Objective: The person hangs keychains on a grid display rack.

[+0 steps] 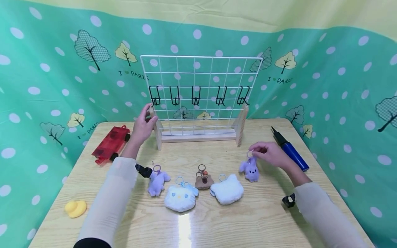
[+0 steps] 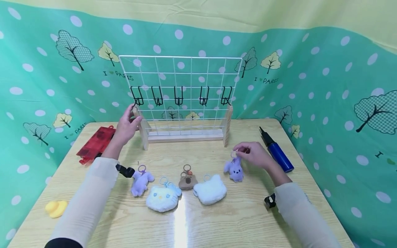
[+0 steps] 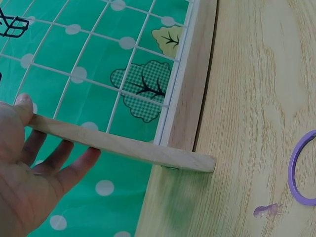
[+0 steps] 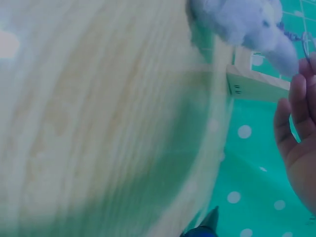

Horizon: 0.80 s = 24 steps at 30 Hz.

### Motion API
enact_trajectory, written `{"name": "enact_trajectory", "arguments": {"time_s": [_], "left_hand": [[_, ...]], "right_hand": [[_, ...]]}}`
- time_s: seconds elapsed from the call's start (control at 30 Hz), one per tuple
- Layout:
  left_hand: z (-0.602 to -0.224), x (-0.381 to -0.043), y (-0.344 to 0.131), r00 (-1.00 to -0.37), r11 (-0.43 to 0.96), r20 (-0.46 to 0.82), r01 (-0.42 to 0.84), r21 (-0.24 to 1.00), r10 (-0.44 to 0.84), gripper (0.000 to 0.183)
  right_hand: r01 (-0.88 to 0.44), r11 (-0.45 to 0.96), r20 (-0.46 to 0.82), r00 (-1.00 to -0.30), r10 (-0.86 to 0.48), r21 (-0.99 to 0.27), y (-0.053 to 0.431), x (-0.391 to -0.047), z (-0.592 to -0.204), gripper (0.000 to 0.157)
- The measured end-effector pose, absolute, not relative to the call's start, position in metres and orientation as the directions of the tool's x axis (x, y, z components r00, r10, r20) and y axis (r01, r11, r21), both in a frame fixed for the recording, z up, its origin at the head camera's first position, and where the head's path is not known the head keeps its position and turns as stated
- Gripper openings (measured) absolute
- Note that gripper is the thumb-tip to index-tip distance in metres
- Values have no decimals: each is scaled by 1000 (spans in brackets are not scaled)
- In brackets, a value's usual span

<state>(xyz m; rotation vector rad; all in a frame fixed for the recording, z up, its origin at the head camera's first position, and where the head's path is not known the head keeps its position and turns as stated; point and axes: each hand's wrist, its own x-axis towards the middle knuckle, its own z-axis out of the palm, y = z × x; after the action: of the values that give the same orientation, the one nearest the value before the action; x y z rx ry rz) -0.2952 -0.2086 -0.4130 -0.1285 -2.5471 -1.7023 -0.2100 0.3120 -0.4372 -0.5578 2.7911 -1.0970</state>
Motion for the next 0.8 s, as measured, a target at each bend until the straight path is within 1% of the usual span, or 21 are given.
{"name": "enact_trajectory", "arguments": {"time_s": [0.27, 0.4, 0.8], "left_hand": [[-415, -298, -210, -994, 377, 109, 113, 919, 34, 62], [-416, -298, -210, -993, 374, 114, 119, 920, 37, 62], [-413, -298, -210, -994, 383, 100, 106, 918, 35, 62]], "right_hand": [[-323, 695, 116, -937, -329, -643, 310, -216, -430, 23], [-352, 689, 168, -932, -322, -634, 308, -216, -426, 22], [-382, 686, 315, -921, -229, -619, 301, -222, -409, 21]]}}
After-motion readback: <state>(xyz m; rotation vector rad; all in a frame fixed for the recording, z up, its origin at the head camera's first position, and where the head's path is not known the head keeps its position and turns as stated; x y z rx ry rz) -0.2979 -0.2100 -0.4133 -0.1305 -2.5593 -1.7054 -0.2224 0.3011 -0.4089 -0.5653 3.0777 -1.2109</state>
